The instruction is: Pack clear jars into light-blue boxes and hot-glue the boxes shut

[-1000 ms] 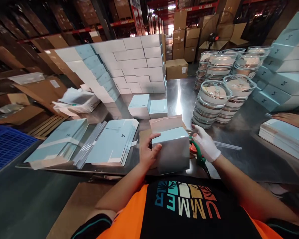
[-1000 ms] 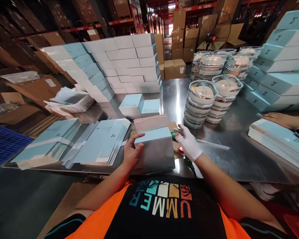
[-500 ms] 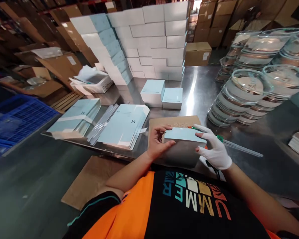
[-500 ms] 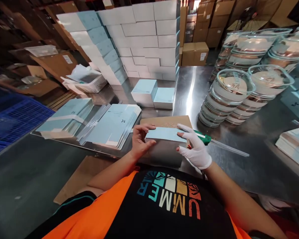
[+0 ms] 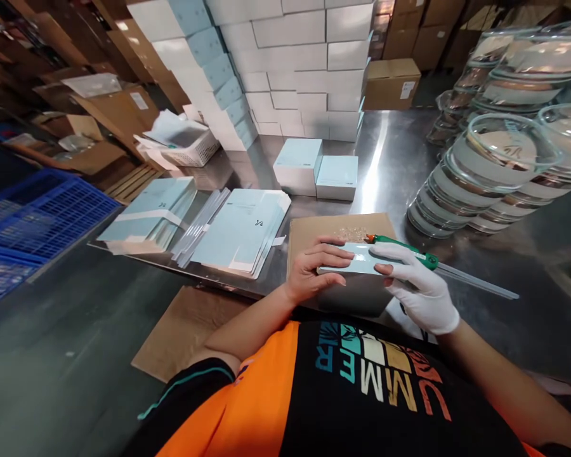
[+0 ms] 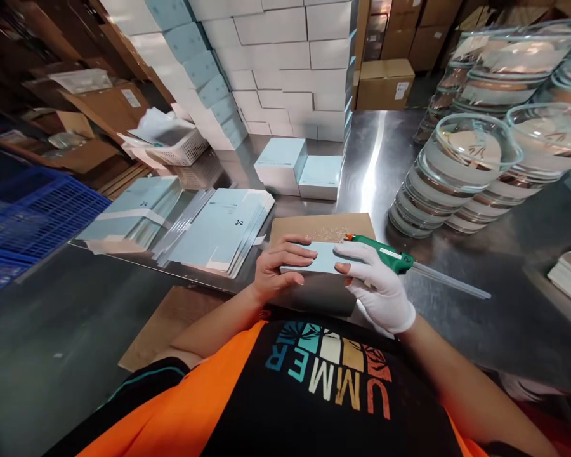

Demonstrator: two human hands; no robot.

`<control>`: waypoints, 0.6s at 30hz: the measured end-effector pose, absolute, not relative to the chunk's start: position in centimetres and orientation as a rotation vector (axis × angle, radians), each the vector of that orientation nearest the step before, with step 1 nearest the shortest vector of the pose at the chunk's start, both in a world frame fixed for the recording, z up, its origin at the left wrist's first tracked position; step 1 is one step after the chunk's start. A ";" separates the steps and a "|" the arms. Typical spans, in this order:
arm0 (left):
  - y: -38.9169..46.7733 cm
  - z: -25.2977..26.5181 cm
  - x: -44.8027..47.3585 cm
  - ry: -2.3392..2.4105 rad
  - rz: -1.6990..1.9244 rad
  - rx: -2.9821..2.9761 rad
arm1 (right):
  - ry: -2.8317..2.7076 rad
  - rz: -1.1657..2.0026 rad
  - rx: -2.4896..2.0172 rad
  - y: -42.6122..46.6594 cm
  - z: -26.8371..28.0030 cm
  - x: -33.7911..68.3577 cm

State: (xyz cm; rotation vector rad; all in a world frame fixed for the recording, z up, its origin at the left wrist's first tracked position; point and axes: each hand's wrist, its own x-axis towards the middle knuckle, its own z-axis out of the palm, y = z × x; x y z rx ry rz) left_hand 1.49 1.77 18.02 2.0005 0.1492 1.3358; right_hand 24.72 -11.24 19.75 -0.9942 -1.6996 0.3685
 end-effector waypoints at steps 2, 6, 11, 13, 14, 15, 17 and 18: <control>1.7 18.1 1.6 0.157 1.334 1.989 | -1.695 0.383 -1.030 -11.3 19.9 24.8; 1.7 18.2 1.6 0.200 1.327 1.997 | -1.651 0.431 -1.134 -11.4 18.6 25.3; 2.8 17.4 1.4 0.148 1.337 1.910 | -1.490 0.715 -1.414 -10.8 15.2 25.1; 3.6 17.0 1.1 0.261 1.330 1.831 | -1.397 0.832 -1.530 -9.8 15.1 24.7; 4.0 16.7 0.9 0.335 1.338 1.782 | -1.297 0.856 -1.566 -9.0 15.5 24.6; 4.5 16.5 0.4 0.405 1.362 1.732 | -1.177 0.859 -1.581 -7.9 16.0 24.6; 5.5 16.3 -1.1 0.546 1.440 1.663 | -0.967 0.830 -1.559 -4.7 17.6 24.9; 6.0 16.2 -2.2 0.633 1.482 1.654 | -0.900 0.804 -1.533 -2.6 18.4 25.2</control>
